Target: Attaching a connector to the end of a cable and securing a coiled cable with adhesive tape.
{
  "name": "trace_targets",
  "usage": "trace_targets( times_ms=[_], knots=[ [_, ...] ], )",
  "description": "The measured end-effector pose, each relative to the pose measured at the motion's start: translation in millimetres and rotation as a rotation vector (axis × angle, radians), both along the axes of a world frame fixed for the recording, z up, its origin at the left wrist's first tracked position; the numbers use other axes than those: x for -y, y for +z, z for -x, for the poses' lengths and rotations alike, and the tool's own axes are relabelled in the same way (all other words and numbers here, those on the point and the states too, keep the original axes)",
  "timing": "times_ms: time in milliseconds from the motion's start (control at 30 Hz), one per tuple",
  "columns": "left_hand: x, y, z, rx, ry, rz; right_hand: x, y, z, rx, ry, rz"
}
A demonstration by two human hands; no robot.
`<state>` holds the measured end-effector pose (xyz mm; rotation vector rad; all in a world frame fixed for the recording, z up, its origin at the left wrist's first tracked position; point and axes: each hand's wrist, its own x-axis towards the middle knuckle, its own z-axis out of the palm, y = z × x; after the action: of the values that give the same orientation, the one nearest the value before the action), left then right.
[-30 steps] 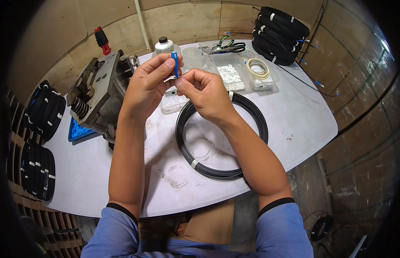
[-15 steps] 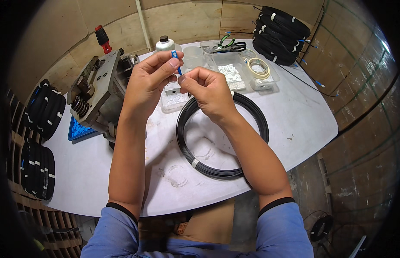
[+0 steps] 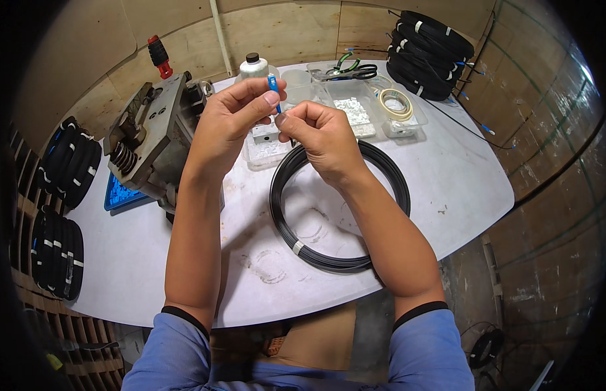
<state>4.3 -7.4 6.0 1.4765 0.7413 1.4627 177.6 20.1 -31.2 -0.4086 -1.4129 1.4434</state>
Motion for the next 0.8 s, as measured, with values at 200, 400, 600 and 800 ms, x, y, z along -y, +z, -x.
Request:
trace_targets(
  times_ms=[200, 400, 600, 800],
  knots=[
    [-3.3, -1.3, -0.5, 0.001, 0.033, 0.034, 0.6, 1.1, 0.0, 0.013, 0.02, 0.002],
    [-4.8, -2.4, -0.9, 0.028, 0.061, 0.048, -1.9, -0.5, -2.1, 0.068, 0.042, -0.017],
    [-0.7, -1.0, -6.0, 0.077, 0.136, 0.037, -2.8, 2.1, -4.1, 0.114, 0.054, -0.04],
    [0.7, 0.1, -7.1, 0.06, 0.186, -0.006, 2.9, 2.0, 2.5, 0.147, -0.082, -0.147]
  ],
)
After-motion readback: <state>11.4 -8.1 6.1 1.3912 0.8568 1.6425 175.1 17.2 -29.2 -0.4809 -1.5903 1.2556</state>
